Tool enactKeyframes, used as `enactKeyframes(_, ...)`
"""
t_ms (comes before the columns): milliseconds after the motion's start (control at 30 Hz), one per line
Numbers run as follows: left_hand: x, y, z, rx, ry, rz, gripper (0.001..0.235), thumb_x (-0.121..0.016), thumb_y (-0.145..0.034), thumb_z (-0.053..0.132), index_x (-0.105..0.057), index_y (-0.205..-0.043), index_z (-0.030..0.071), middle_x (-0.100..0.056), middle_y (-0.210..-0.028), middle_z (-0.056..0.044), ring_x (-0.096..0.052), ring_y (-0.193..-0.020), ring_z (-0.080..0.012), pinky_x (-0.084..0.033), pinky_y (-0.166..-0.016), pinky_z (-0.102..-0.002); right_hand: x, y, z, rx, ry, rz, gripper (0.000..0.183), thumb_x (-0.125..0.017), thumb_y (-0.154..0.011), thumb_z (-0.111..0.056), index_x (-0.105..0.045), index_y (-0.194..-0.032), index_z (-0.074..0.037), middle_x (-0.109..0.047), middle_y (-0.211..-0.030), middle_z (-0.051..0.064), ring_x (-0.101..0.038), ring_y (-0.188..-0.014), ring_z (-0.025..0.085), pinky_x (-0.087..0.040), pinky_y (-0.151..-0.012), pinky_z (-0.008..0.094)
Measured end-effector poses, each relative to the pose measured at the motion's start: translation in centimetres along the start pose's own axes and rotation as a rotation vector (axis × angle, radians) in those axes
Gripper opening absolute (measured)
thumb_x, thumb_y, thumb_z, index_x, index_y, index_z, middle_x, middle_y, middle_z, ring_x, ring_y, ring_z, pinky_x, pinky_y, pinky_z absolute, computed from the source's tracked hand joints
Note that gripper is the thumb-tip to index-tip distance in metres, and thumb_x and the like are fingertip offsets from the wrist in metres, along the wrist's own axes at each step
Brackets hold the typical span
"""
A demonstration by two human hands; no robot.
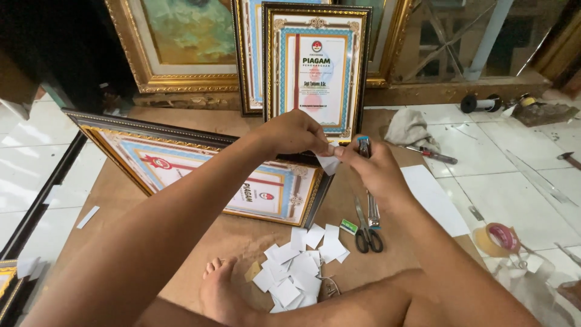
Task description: The person sits on the floor and applies small white paper squares to the corners of a framed certificate. They repeatedly flip the frame to access different corners, using a small tool to press the squares into place. The task involves handling the frame and paper squares to secure them at the corners.
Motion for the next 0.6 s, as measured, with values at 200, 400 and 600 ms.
enactKeyframes(200,0.7,-1.9,0.0,0.108,0.135,-0.106,0.029,-0.096,-0.078,0.024,-0.091,-0.102,0.008,-0.081,-0.109,-0.023,-0.073,-0.113,-0.0389,-0.057,-0.106,-0.049,0.6,-0.3,2.3,-0.012,0.096,0.21,0.027,-0.082,-0.103,-0.035,-0.068,-0.088,-0.017,-0.045,-0.054,-0.001,-0.05,-0.046,0.011,-0.038,-0.047,0.027)
enactKeyframes(400,0.8,-5.9,-2.4,0.116,0.238,-0.188,0.048,-0.106,-0.07,0.018,-0.089,-0.111,0.002,-0.082,-0.102,-0.025,-0.078,-0.105,-0.036,-0.063,-0.094,-0.046,-1.8,3.3,-4.3,0.56,0.482,0.287,0.03,-0.084,-0.105,-0.026,-0.074,-0.13,-0.013,-0.075,-0.083,0.014,-0.075,-0.073,0.027,-0.06,-0.068,0.038)
enactKeyframes(600,1.1,-5.0,-2.2,0.1,0.156,-0.264,0.065,-0.106,-0.073,0.032,-0.082,-0.124,0.001,-0.081,-0.113,-0.022,-0.076,-0.116,-0.0348,-0.063,-0.102,-0.046,-1.8,2.9,-3.1,0.667,0.605,0.221,0.028,-0.082,-0.108,-0.039,-0.083,-0.125,-0.016,-0.069,-0.089,0.01,-0.072,-0.077,0.032,-0.059,-0.072,0.042)
Point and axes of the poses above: each hand's wrist, its own y-axis away from the middle knuckle, its own x-axis out of the back of the hand, z = x × y, the point moved 7 cm from there along -y, towards the middle knuckle
